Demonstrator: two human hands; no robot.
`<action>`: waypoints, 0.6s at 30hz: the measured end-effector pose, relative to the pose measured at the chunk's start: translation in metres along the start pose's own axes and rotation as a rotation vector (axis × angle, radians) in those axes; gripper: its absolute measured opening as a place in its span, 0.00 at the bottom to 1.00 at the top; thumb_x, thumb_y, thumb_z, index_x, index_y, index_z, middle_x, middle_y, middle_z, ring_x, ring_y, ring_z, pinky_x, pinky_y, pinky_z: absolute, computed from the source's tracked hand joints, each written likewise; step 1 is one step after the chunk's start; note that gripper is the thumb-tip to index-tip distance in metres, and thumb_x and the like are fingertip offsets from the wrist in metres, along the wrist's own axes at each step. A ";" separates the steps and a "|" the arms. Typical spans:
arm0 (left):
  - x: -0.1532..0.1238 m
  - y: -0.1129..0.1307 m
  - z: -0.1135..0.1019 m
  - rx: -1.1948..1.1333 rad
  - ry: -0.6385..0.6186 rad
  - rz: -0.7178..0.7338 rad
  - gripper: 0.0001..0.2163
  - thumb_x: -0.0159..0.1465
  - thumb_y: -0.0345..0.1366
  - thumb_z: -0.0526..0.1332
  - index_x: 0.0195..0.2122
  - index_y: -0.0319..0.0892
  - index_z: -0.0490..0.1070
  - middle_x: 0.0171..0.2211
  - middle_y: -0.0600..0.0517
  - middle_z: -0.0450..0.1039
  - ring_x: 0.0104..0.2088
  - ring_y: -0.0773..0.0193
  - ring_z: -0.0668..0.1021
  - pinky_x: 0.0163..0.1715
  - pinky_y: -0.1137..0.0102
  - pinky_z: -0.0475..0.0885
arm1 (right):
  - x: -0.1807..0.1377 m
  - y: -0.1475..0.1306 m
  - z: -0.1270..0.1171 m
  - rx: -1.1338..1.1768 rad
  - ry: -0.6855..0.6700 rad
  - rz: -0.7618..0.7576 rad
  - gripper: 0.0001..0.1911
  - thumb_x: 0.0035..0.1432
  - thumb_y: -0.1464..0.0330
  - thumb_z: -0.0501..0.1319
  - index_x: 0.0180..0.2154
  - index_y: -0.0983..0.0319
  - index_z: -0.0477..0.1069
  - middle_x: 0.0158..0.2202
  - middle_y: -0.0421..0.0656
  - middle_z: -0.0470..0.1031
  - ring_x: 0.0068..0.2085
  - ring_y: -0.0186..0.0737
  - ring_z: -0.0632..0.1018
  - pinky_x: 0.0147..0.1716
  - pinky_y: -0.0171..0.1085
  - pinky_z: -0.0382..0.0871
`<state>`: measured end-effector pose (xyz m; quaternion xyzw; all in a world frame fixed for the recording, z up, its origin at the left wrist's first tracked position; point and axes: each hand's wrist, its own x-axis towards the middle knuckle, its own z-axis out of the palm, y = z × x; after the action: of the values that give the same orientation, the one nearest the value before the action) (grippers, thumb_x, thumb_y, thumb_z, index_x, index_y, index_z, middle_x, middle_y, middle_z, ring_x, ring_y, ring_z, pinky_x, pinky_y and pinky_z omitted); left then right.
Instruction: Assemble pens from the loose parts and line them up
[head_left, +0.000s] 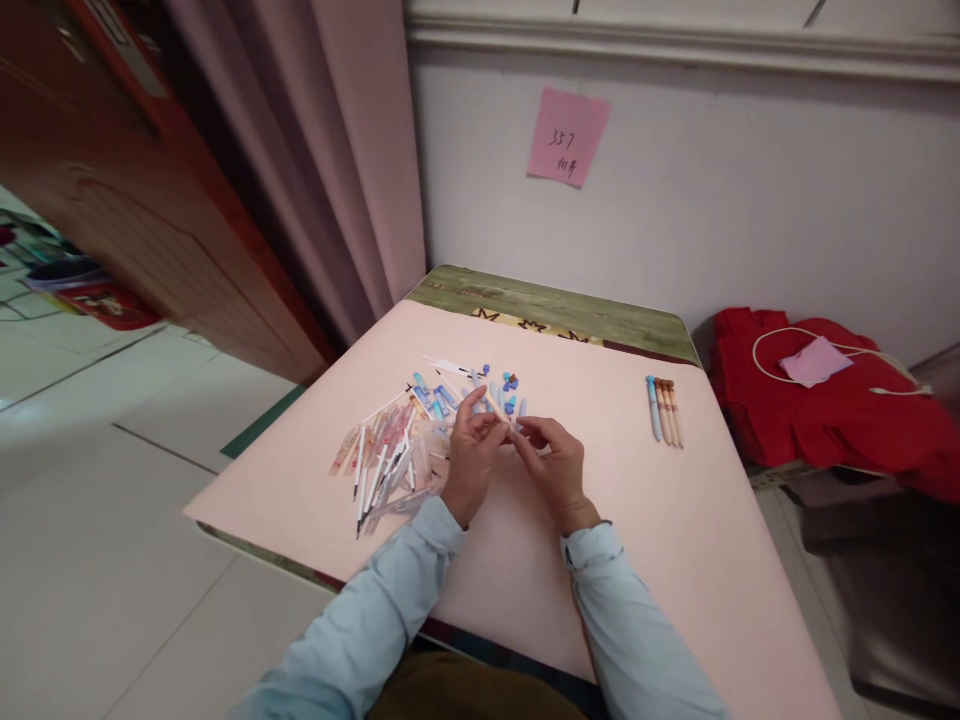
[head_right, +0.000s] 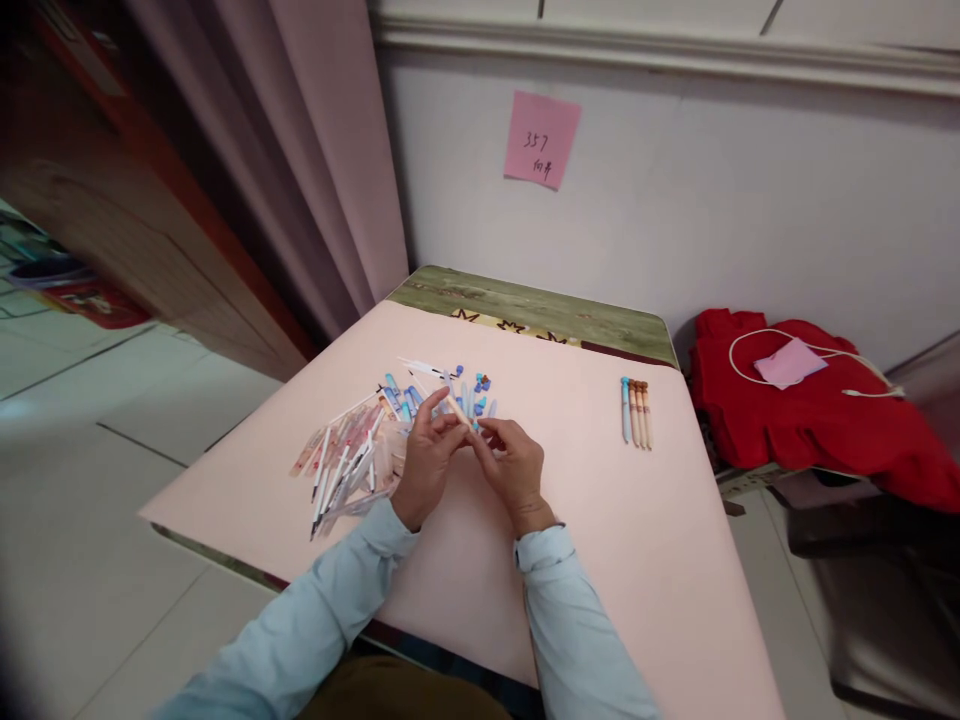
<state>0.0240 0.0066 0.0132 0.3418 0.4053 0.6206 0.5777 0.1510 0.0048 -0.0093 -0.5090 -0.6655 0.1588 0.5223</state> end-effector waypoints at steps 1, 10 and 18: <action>0.000 -0.002 -0.001 0.029 -0.012 0.021 0.30 0.54 0.32 0.67 0.58 0.46 0.61 0.33 0.55 0.75 0.33 0.65 0.79 0.39 0.67 0.75 | 0.000 0.001 0.000 -0.010 -0.020 -0.017 0.11 0.62 0.60 0.62 0.41 0.60 0.77 0.31 0.42 0.78 0.28 0.34 0.76 0.31 0.34 0.72; -0.001 -0.012 -0.005 0.121 -0.001 0.147 0.23 0.58 0.32 0.65 0.53 0.44 0.60 0.31 0.56 0.73 0.32 0.67 0.78 0.37 0.70 0.74 | 0.000 0.002 0.000 -0.038 -0.081 -0.135 0.09 0.63 0.65 0.62 0.43 0.59 0.76 0.31 0.41 0.77 0.28 0.33 0.76 0.30 0.32 0.71; -0.005 -0.018 0.000 0.179 0.016 0.230 0.18 0.62 0.35 0.63 0.51 0.44 0.59 0.28 0.57 0.71 0.29 0.67 0.76 0.33 0.71 0.71 | -0.005 -0.007 0.001 -0.144 0.029 -0.228 0.04 0.62 0.69 0.61 0.37 0.60 0.75 0.29 0.40 0.77 0.27 0.32 0.76 0.29 0.31 0.69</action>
<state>0.0326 0.0021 -0.0029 0.4314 0.4216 0.6468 0.4667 0.1463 -0.0020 -0.0072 -0.4682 -0.7212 0.0428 0.5087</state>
